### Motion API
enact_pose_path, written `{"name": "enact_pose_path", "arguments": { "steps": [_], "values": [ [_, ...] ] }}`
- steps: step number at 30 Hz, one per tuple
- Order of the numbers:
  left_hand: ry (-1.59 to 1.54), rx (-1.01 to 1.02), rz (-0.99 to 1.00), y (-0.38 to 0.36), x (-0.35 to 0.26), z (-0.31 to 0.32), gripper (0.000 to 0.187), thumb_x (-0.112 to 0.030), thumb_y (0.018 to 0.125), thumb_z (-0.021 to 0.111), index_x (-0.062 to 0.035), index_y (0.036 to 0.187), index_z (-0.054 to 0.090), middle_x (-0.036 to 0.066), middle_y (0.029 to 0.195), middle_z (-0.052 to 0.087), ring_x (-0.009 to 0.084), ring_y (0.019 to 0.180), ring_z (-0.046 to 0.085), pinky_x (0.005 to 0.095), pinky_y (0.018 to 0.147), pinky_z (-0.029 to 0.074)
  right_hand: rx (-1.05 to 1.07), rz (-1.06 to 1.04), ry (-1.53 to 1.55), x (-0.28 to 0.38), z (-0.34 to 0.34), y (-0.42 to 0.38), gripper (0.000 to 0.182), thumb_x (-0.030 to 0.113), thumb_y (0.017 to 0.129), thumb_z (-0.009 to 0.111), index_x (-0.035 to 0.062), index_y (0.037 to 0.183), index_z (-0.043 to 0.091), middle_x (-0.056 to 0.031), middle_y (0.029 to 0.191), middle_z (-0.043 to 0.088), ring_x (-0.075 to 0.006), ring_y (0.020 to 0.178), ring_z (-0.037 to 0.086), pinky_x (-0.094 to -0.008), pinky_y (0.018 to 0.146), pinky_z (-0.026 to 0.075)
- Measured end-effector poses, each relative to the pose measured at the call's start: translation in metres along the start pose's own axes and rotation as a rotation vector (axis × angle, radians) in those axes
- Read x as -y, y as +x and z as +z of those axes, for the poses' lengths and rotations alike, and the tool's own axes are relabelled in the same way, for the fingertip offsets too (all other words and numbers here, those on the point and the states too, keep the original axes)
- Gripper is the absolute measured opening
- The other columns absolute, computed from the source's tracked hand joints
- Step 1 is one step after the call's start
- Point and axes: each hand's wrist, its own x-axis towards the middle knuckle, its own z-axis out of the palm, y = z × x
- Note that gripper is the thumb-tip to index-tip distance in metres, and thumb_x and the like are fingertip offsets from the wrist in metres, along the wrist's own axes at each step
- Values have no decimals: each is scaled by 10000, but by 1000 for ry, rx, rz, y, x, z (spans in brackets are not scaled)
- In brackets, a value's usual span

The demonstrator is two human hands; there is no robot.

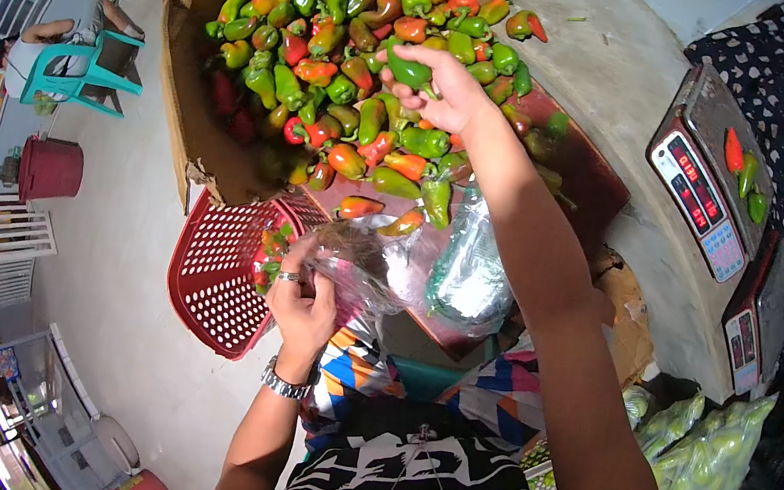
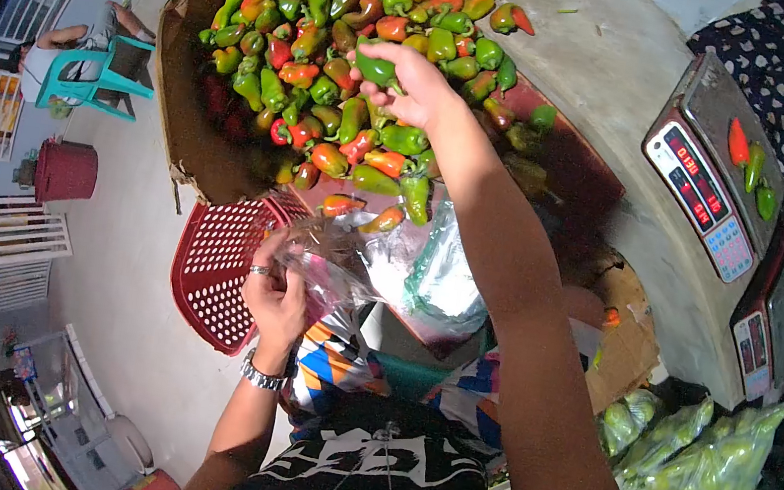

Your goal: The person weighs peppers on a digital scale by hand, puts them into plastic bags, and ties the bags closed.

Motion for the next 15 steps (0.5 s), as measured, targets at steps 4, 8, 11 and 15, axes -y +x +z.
{"name": "enact_pose_path", "arguments": {
  "steps": [4,8,11,15],
  "values": [
    [-10,-25,14,-1,-11,-2,427,54,950,545,24,1373,597,164,1305,678,219,1161,663,340,1015,522,58,7,16,5,-27,-37,311,294,1025,625,30,1188,612,-31,846,601,-50,455,377,-200,378,256],
    [-28,-59,27,0,-12,4,462,72,910,551,12,1364,615,115,1161,736,131,945,693,270,826,562,-108,-131,-54,19,-66,-98,248,301,1047,575,66,1125,594,-26,791,597,-29,448,368,-209,362,253],
    [-66,-63,51,2,-10,6,468,77,900,552,8,1358,618,132,1146,743,187,1000,707,316,919,551,-470,-286,-166,40,-108,-134,293,335,1064,542,73,1191,573,-69,909,664,-83,555,488,-228,442,374],
    [-7,-37,40,0,-11,7,446,77,894,553,9,1327,633,126,1109,736,170,989,692,305,909,545,-511,-475,-30,101,-152,-221,303,269,1044,489,43,1231,569,-152,1053,706,-206,723,600,-344,702,539]
  ]
}}
